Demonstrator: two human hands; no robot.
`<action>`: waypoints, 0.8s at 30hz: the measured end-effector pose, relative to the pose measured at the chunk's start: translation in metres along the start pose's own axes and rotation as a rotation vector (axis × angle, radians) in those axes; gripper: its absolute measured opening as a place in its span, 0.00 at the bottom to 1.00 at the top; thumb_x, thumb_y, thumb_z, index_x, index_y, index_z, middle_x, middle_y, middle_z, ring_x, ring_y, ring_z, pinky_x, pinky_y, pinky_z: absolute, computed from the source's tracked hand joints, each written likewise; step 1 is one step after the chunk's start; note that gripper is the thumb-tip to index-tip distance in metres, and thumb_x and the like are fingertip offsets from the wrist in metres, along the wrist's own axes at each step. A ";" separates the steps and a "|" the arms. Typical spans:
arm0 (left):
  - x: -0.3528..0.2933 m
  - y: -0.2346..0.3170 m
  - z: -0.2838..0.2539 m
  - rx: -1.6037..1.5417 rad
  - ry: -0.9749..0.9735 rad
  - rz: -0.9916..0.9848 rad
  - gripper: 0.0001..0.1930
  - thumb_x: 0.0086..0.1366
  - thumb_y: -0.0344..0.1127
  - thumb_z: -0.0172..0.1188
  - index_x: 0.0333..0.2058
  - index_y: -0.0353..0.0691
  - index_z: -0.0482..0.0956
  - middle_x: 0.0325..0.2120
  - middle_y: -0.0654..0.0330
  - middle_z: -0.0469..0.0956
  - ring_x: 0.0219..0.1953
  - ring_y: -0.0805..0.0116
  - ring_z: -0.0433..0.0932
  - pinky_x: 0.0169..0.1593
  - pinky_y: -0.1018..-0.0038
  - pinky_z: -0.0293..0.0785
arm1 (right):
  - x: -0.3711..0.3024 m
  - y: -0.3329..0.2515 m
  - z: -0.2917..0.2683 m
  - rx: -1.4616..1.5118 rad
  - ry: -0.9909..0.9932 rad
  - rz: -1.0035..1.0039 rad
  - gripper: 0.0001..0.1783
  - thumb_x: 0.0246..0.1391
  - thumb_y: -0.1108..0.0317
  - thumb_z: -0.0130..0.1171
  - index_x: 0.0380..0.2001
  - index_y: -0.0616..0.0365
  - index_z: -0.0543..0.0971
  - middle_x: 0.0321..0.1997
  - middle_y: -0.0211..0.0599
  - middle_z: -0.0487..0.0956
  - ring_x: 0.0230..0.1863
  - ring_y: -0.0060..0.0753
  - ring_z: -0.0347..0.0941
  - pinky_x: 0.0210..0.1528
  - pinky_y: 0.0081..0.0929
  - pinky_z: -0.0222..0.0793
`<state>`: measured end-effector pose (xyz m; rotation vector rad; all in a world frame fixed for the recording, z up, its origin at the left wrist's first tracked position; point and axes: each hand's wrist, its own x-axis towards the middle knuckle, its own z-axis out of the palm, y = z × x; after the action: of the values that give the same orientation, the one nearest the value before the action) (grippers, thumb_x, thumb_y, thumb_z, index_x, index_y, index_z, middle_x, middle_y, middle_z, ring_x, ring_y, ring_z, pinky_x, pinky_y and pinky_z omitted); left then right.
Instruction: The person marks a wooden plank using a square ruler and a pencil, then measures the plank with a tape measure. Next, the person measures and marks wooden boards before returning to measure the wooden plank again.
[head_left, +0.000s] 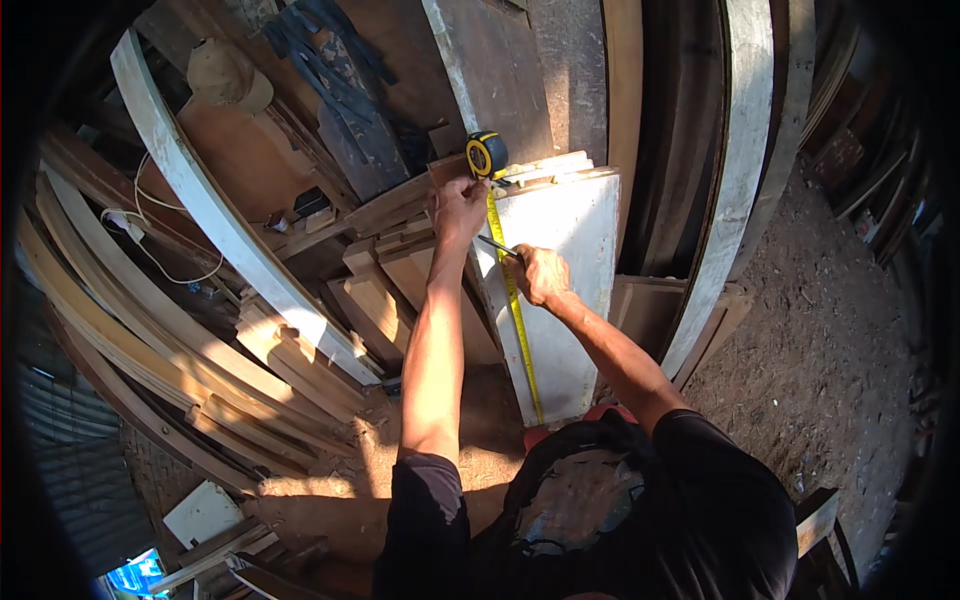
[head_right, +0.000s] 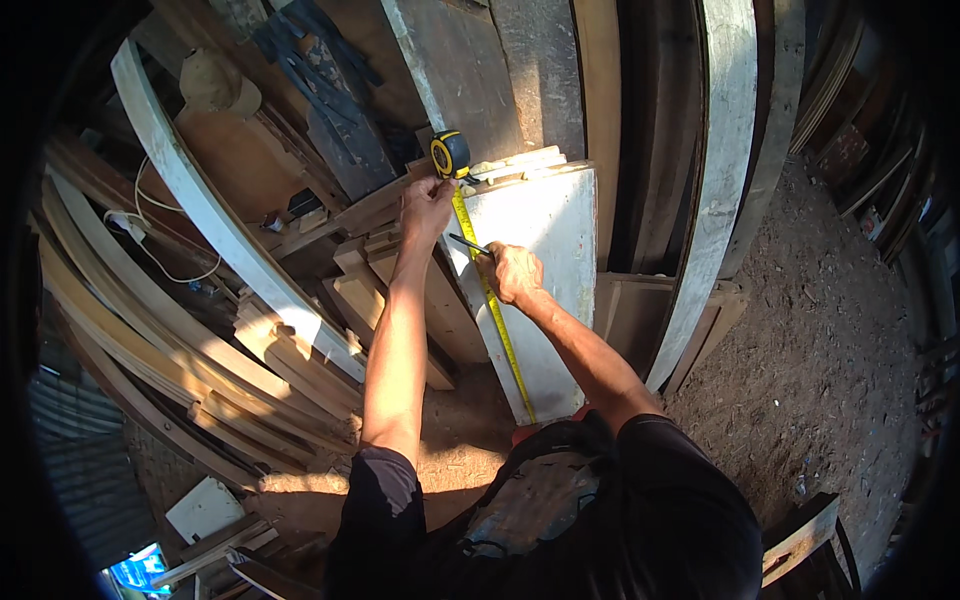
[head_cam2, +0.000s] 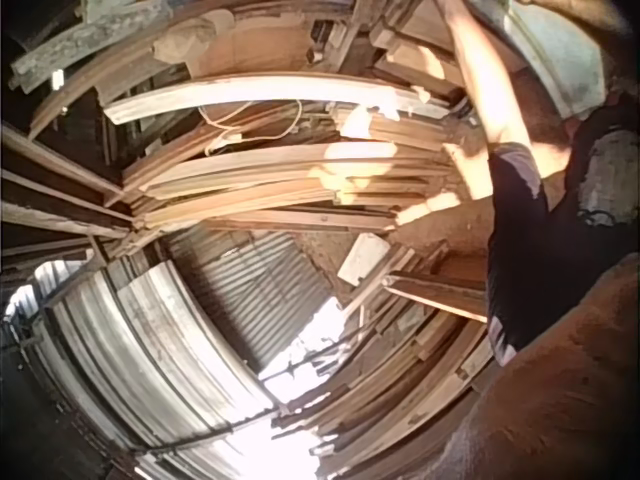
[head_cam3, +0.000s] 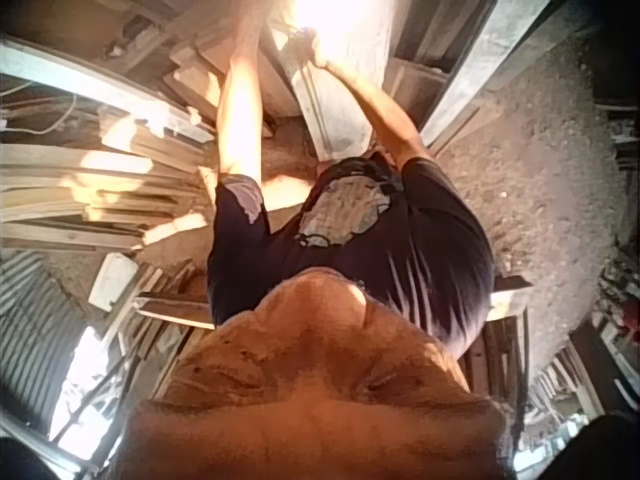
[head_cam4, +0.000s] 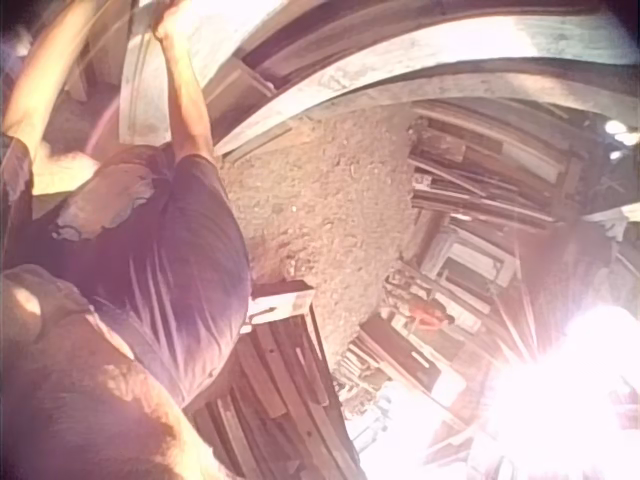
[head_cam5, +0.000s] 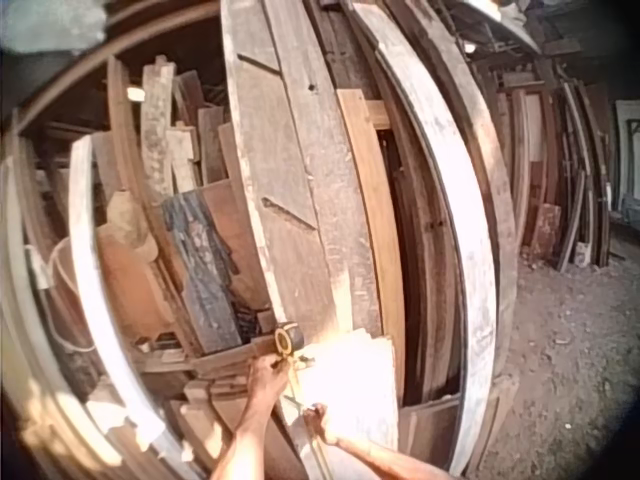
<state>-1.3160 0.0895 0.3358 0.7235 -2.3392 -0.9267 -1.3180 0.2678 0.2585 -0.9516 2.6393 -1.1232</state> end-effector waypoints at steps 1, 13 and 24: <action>0.001 -0.003 0.001 0.002 0.032 0.063 0.16 0.65 0.48 0.65 0.36 0.39 0.87 0.28 0.58 0.85 0.32 0.65 0.79 0.44 0.66 0.70 | 0.001 -0.001 0.000 -0.006 -0.014 0.040 0.19 0.61 0.48 0.58 0.39 0.53 0.83 0.35 0.53 0.84 0.40 0.59 0.81 0.44 0.52 0.74; -0.003 0.007 -0.007 -0.043 0.007 0.108 0.15 0.66 0.42 0.65 0.37 0.33 0.86 0.25 0.59 0.85 0.26 0.75 0.79 0.33 0.71 0.73 | -0.001 0.003 0.004 -0.017 -0.019 0.075 0.20 0.61 0.46 0.59 0.37 0.52 0.83 0.31 0.50 0.84 0.37 0.58 0.81 0.42 0.51 0.74; 0.000 0.002 -0.003 -0.099 0.047 0.104 0.15 0.66 0.42 0.66 0.36 0.33 0.86 0.20 0.62 0.81 0.22 0.78 0.74 0.29 0.72 0.69 | 0.000 0.008 0.006 0.004 0.001 0.070 0.18 0.60 0.48 0.60 0.35 0.51 0.83 0.29 0.46 0.84 0.36 0.54 0.81 0.42 0.49 0.73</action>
<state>-1.3147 0.0901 0.3391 0.5718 -2.2501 -0.9613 -1.3198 0.2678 0.2486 -0.8516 2.6478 -1.1126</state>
